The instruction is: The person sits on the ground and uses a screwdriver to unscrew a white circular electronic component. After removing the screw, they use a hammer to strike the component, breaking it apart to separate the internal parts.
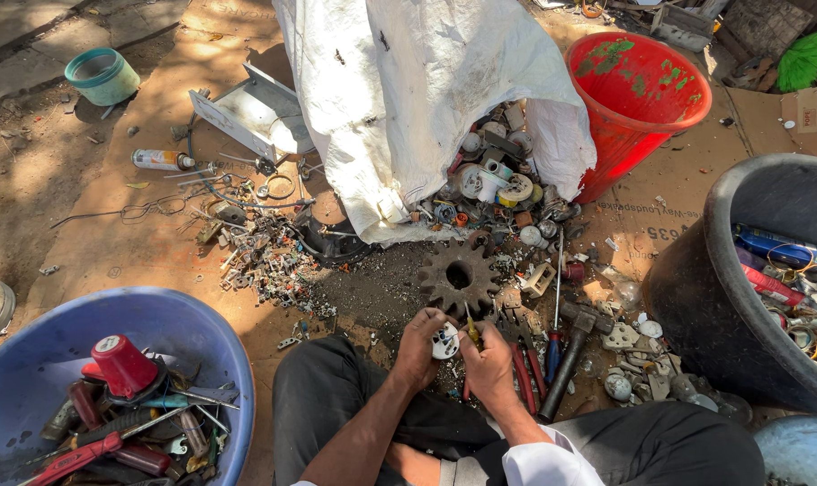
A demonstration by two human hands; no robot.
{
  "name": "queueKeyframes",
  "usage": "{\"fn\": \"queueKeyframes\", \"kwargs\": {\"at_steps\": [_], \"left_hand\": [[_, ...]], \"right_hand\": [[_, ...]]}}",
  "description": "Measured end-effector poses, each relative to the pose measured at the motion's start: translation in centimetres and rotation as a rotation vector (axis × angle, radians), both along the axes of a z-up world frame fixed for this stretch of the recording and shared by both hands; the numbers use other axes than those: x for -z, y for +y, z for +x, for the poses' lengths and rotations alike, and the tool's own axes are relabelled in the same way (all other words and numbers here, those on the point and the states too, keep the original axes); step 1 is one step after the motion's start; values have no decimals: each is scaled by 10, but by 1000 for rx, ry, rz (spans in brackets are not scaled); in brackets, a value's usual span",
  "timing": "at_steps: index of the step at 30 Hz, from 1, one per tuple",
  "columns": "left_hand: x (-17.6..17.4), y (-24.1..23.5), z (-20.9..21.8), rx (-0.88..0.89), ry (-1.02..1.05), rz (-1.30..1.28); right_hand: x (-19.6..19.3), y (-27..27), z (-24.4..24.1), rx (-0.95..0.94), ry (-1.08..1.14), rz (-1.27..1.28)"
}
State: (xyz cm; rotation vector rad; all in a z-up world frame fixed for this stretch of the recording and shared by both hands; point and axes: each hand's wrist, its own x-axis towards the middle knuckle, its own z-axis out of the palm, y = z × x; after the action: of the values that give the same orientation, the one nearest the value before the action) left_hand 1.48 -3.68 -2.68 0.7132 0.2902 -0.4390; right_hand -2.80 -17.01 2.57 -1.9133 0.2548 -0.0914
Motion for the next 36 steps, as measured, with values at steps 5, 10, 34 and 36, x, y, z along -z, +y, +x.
{"fn": "queueKeyframes", "kwargs": {"at_steps": [5, 10, 34, 36], "left_hand": [[-6, 1, -1, 49, 13, -7], [-13, 2, -3, 44, -29, -34], [44, 3, 23, -83, 156, 397], [28, 13, 29, -91, 72, 325]], "right_hand": [[-6, -4, 2, -39, -118, -63], [-8, -6, 6, 8, 28, 0], [-13, 3, -10, -225, 162, 345], [-25, 4, -15, -190, 124, 428]]}}
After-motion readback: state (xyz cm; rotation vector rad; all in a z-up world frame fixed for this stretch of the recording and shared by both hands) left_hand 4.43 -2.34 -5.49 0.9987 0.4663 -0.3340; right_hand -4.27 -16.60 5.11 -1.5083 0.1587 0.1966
